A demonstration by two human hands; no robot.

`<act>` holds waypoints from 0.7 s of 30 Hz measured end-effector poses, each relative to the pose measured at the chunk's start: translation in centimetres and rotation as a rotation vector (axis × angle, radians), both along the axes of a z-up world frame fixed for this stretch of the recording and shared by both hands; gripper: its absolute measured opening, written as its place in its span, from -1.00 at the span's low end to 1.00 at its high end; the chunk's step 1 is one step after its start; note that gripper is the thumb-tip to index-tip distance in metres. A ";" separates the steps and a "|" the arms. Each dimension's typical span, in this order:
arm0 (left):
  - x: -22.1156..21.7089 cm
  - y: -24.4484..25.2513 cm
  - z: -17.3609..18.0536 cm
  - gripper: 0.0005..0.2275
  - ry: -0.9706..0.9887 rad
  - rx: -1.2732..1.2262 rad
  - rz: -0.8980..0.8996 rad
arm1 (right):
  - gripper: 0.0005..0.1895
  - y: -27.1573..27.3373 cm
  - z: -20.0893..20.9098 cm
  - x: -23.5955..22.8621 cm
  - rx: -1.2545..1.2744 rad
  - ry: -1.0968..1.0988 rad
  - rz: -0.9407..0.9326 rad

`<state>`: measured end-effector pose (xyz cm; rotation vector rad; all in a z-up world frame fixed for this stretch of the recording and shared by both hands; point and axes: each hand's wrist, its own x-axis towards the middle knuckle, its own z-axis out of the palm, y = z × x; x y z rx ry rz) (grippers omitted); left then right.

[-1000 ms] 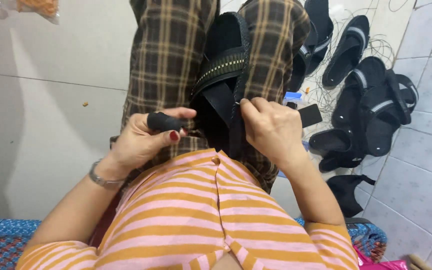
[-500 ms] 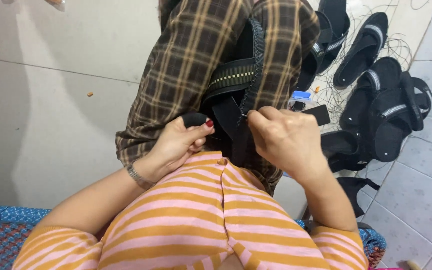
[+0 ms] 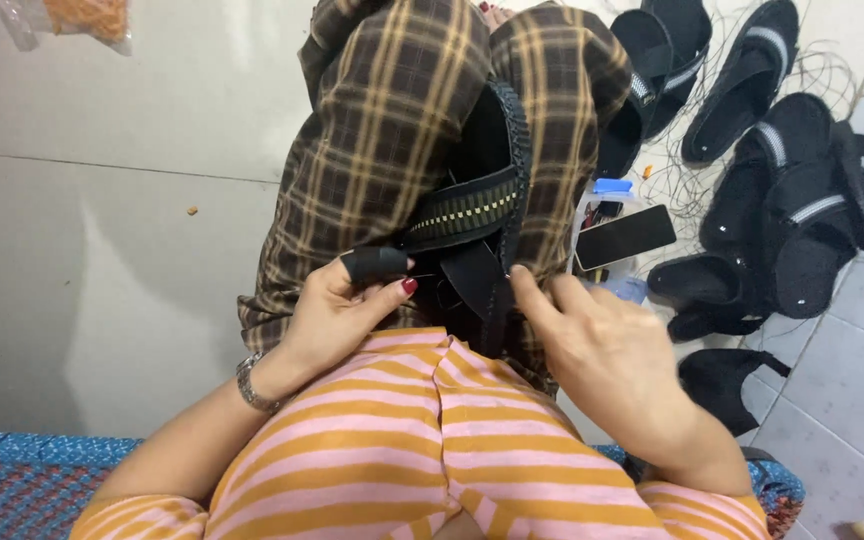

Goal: Hand-sewing the sole of a black sandal using a needle and thread while sitting on the floor.

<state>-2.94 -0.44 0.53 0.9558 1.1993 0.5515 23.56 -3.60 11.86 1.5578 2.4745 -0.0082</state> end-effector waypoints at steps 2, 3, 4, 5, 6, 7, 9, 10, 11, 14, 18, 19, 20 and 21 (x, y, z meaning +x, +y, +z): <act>-0.5 0.5 1.0 -0.78 -0.093 -0.030 -0.047 | -0.36 -0.7 3.1 0.8 -0.187 -0.002 -0.154; -0.6 0.7 0.9 -0.78 -0.093 -0.037 -0.045 | -0.36 -1.0 3.4 1.5 -0.193 -0.002 -0.152; -0.8 0.6 0.8 -0.79 -0.081 -0.024 -0.046 | -0.49 -1.6 3.8 2.0 -0.205 0.078 -0.239; -1.0 0.5 0.8 -0.79 -0.069 -0.011 -0.047 | -0.60 -2.2 4.3 2.6 -0.215 0.158 -0.326; -1.3 0.5 0.8 -0.79 -0.077 -0.005 -0.058 | -0.60 -1.9 2.4 2.5 -0.208 0.153 -0.337; -1.5 0.5 0.8 -0.77 -0.078 0.019 -0.021 | -0.53 -1.6 0.6 2.5 -0.274 0.500 -0.402; -1.7 0.5 1.1 -0.76 -0.085 0.045 0.012 | -0.43 -1.6 -3.5 2.1 -0.327 0.848 -0.461; -1.7 0.5 1.5 -0.79 -0.024 0.069 0.050 | -0.67 -1.8 -5.8 1.9 -0.336 1.120 -0.442; -1.8 0.4 2.0 -0.82 0.036 0.093 0.088 | -0.90 -2.1 -8.1 1.6 -0.343 1.392 -0.416; -1.7 0.0 1.5 -0.83 -0.013 0.077 0.092 | -0.94 -1.9 -9.6 1.4 -0.533 1.755 -0.367; -1.3 0.0 1.2 -0.83 -0.004 0.095 0.084 | -0.91 -1.3 -7.1 3.0 -0.486 1.567 -0.302; -1.2 0.1 1.2 -0.82 -0.002 0.107 0.071 | -0.74 -1.3 -6.1 2.8 -0.341 1.380 -0.343; -1.1 0.3 1.2 -0.82 0.003 0.121 0.059 | -0.54 -1.2 -5.3 2.5 -0.199 1.192 -0.375; -1.2 0.1 0.7 -0.82 0.004 0.121 0.063 | -0.54 -1.4 -5.9 1.9 -0.202 1.192 -0.372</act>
